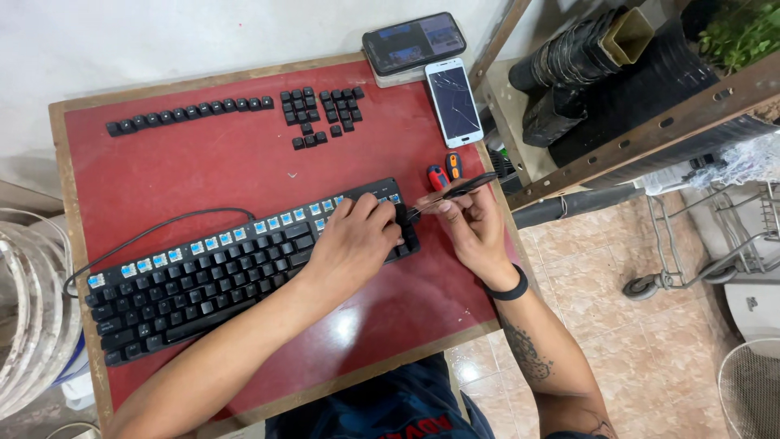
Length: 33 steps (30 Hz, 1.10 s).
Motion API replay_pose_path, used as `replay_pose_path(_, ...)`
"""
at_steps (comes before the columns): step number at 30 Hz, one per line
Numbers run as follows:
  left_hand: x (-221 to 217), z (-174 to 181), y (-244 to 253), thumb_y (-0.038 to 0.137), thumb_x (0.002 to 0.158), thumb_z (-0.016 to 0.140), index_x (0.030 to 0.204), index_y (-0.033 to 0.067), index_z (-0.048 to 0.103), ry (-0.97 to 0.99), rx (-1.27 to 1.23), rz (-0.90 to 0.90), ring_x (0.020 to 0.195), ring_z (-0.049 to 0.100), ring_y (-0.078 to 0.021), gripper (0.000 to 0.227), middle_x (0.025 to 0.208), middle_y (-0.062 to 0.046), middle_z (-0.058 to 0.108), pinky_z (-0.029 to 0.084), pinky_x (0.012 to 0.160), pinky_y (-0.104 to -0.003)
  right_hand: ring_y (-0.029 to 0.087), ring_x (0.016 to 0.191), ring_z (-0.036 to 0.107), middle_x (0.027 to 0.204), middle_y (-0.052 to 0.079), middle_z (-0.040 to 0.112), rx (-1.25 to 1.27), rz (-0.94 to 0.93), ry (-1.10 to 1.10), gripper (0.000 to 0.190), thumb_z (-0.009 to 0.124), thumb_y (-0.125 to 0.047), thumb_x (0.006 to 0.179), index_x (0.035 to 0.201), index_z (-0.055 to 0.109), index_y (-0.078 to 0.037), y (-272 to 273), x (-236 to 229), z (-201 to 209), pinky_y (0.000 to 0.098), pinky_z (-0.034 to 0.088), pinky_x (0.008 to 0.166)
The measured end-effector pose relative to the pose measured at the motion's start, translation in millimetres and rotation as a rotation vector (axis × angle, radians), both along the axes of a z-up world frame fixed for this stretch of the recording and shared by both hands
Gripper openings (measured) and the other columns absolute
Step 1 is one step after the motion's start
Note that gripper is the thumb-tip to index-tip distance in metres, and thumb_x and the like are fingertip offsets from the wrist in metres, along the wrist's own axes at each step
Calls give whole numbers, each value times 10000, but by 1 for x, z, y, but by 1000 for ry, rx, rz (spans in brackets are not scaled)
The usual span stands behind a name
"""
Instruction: The person uses a keycap puller to remove keycaps from a mechanical keyboard and places them on the table. The person then uses a screwdriver to adjust the switches underneath the keycaps. The person continues to remove keycaps and place them on the table.
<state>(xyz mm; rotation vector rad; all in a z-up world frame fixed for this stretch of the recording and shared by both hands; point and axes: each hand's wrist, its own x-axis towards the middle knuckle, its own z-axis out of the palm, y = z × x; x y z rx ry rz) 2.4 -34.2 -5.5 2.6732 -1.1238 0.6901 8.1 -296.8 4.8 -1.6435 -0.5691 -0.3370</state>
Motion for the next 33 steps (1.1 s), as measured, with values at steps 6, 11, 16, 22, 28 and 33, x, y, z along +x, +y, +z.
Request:
replay_pose_path(6,7,-21,-5,380,1209,653,907,195,688,75,-69,-68,1017,482,-238,356,1042,24,513,410,883,-452,406,1051,934,1159,311,910,-8,-7,-3,145,638,-16,1239,1342,626,85,2,-3,6,538,724,979)
replay_pose_path(11,5,-13,-7,248,1214,677,872,140,655,-56,7,-75,963,460,-261,359,1024,-8,495,387,839,-470,388,1045,936,1145,303,917,-17,-34,-1,127,649,-8,1226,1318,643,79,9,-6,13,526,726,973)
replay_pose_path(16,10,-18,-11,221,1220,665,892,122,672,-62,-40,-120,972,496,-274,343,1020,-22,523,401,835,-461,364,1081,924,1180,288,919,-10,-33,-19,129,636,-25,1246,1346,627,55,6,-3,8,494,717,989)
replay_pose_path(22,9,-12,-1,223,1257,641,877,116,691,-35,-122,-127,940,495,-241,398,1035,-23,542,407,808,-435,387,1097,920,1195,306,912,-24,-41,-17,125,629,-3,1247,1348,618,70,7,-4,4,513,721,985)
replay_pose_path(28,18,-26,-5,375,1176,717,907,179,726,158,-74,-31,1015,513,-242,332,1082,15,564,407,857,-444,390,1050,933,1184,304,915,-33,-55,-28,127,633,7,1239,1339,621,83,10,-3,6,500,728,956)
replay_pose_path(33,20,-29,-9,444,1033,809,960,185,770,201,-68,26,1051,520,-266,272,1107,8,579,398,838,-476,374,1026,942,1168,276,930,-108,-96,-59,127,664,-6,1233,1324,644,79,14,-3,9,481,728,926)
